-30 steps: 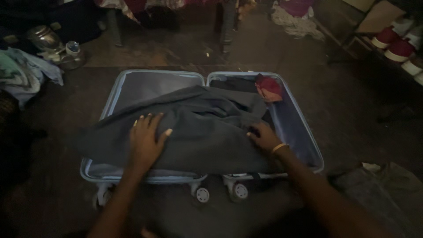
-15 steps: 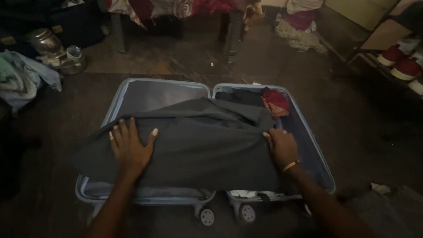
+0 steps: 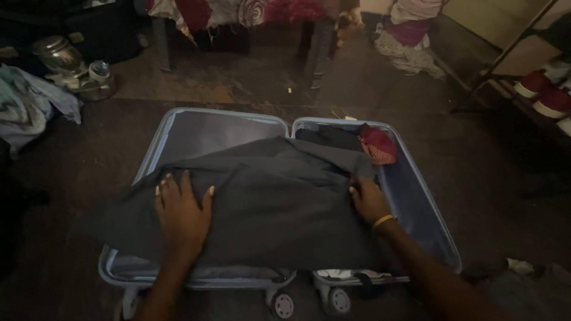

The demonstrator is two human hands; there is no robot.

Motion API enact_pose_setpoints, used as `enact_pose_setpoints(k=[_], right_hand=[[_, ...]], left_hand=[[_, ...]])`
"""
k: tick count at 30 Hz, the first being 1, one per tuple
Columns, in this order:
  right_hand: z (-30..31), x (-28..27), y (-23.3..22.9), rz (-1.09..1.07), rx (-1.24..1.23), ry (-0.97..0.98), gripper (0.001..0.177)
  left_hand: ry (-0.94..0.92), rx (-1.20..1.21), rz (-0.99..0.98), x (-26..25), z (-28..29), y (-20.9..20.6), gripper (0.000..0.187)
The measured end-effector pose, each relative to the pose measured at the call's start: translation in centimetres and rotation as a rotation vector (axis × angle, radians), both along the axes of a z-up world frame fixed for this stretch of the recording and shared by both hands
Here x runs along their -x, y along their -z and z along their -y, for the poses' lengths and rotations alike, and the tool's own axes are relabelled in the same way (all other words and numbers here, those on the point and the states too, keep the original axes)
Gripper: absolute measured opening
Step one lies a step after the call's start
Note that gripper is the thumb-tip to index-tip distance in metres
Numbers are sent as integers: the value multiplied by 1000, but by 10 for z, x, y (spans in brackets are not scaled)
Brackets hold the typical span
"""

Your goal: The person takes a garment out of a suitcase, folds it, rolls it into a bundle, and sets it aside before reaching for other clothes in the suitcase.

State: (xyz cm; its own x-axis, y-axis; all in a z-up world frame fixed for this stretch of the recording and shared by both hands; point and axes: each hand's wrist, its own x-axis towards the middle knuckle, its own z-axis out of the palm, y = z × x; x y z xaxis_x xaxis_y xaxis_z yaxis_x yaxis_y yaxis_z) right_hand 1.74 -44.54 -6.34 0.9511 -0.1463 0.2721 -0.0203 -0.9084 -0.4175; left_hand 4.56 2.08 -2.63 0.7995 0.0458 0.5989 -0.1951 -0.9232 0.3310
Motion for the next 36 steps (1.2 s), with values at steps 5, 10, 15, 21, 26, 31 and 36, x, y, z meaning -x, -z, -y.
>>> enact_pose_setpoints(k=[5,10,15,21,26,31,36], right_hand=[[3,-14,-10,98,-58,104,43],[-14,-21,-31,-44,92,-85,37],[-23,-30,-39,-151,92,-172,43],[-18,-37,-30,-84,-189,-35,27],[-17,-57,-52,251,-373,-85,30],[-42,-46,-110,440,-176,-58,22],[-69,-17,-156,463,-31,-156,25]], left_hand=[[118,31,134,1,17,-19,55],[472,152,77,2,52,-28,36],[361,183,-131,-20,45,-14,52],[321,257,-146,-49,38,15,68],[314,484,-435,-58,29,17,76],[424,650,-333,-67,22,20,81],[499,549,-328,-61,17,17,80]])
